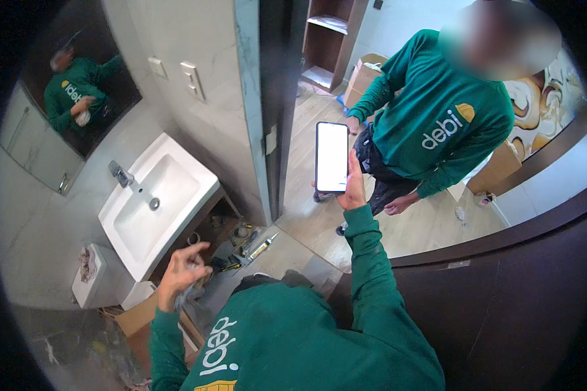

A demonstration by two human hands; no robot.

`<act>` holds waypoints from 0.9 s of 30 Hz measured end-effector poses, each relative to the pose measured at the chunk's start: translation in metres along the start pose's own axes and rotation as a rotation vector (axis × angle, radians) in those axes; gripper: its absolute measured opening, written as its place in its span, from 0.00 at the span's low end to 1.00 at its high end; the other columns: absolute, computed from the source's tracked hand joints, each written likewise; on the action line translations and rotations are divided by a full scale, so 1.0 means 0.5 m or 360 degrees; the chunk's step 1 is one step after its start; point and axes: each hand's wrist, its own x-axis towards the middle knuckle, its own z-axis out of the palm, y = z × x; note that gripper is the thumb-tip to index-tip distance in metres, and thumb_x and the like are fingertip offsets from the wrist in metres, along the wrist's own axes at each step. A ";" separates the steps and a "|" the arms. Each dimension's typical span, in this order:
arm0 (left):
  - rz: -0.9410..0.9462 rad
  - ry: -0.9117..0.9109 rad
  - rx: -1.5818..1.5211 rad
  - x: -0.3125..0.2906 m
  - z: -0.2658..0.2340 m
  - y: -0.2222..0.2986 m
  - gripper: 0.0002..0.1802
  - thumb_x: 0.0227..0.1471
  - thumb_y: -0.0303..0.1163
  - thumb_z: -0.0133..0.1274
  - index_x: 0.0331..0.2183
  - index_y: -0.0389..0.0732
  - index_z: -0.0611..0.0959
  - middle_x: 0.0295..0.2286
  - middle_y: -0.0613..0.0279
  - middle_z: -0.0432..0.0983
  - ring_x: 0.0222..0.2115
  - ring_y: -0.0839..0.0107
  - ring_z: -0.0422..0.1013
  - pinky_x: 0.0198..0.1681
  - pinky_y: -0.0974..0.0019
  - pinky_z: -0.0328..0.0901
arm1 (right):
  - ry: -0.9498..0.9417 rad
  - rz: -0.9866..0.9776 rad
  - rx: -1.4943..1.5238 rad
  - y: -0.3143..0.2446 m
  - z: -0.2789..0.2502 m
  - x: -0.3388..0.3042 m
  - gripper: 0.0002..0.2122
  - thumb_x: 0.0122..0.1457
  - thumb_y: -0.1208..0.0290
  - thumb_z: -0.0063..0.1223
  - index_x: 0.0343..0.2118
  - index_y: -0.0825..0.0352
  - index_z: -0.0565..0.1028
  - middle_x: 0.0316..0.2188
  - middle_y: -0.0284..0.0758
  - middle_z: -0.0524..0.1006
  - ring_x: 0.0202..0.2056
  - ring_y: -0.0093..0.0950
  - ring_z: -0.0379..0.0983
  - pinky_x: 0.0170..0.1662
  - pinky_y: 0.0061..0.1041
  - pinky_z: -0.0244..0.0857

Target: The person sits on the floor and uses a paintbrush to apply brown paint to a small wooden block. They repeatedly dip the brush into a paint container and apply paint to the block's surfaces.

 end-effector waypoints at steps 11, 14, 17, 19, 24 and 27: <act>-0.0845 0.0510 -0.0116 -0.218 0.081 -0.316 0.27 0.39 0.32 0.63 0.44 0.32 0.80 0.31 0.54 0.79 0.35 0.67 0.74 0.39 0.63 0.68 | 0.0015 -0.0097 -0.0002 -0.035 -0.104 0.079 0.29 0.65 0.42 0.30 0.52 0.64 0.69 0.40 0.36 0.78 0.36 0.32 0.78 0.39 0.36 0.76; -0.0635 0.0779 -0.0402 -0.234 0.076 -0.310 0.25 0.38 0.33 0.64 0.40 0.31 0.80 0.31 0.58 0.77 0.32 0.69 0.72 0.38 0.65 0.67 | 0.0102 -0.0021 -0.0004 -0.054 -0.109 0.124 0.34 0.62 0.36 0.28 0.53 0.64 0.69 0.42 0.40 0.78 0.35 0.35 0.79 0.33 0.36 0.74; -0.0569 0.0797 -0.0635 -0.210 0.040 -0.287 0.23 0.39 0.37 0.60 0.38 0.33 0.81 0.30 0.59 0.76 0.30 0.70 0.71 0.35 0.67 0.65 | -0.0511 0.0151 0.0153 -0.107 -0.136 0.135 0.39 0.57 0.29 0.25 0.55 0.60 0.69 0.45 0.46 0.77 0.39 0.42 0.77 0.32 0.40 0.73; -0.0408 0.0913 -0.0595 -0.196 0.015 -0.257 0.19 0.41 0.41 0.56 0.33 0.36 0.80 0.27 0.63 0.74 0.28 0.72 0.69 0.32 0.70 0.64 | -0.0145 0.0022 0.0170 -0.092 -0.146 0.116 0.42 0.55 0.26 0.24 0.55 0.60 0.68 0.48 0.49 0.74 0.40 0.45 0.76 0.35 0.41 0.73; -0.0104 0.1172 -0.1439 -0.122 -0.005 -0.174 0.05 0.45 0.29 0.51 0.26 0.37 0.76 0.19 0.63 0.70 0.17 0.75 0.66 0.19 0.70 0.63 | 0.0260 0.0287 -0.0186 0.023 -0.115 0.090 0.36 0.59 0.34 0.32 0.57 0.62 0.66 0.51 0.48 0.73 0.42 0.41 0.76 0.39 0.35 0.73; 0.0135 0.1415 -0.1970 -0.093 -0.026 -0.102 0.09 0.43 0.24 0.51 0.31 0.33 0.79 0.24 0.61 0.76 0.24 0.74 0.72 0.30 0.71 0.69 | -0.0055 0.0639 -0.0745 0.155 -0.038 0.018 0.27 0.64 0.47 0.39 0.55 0.65 0.67 0.45 0.44 0.77 0.38 0.34 0.78 0.36 0.28 0.73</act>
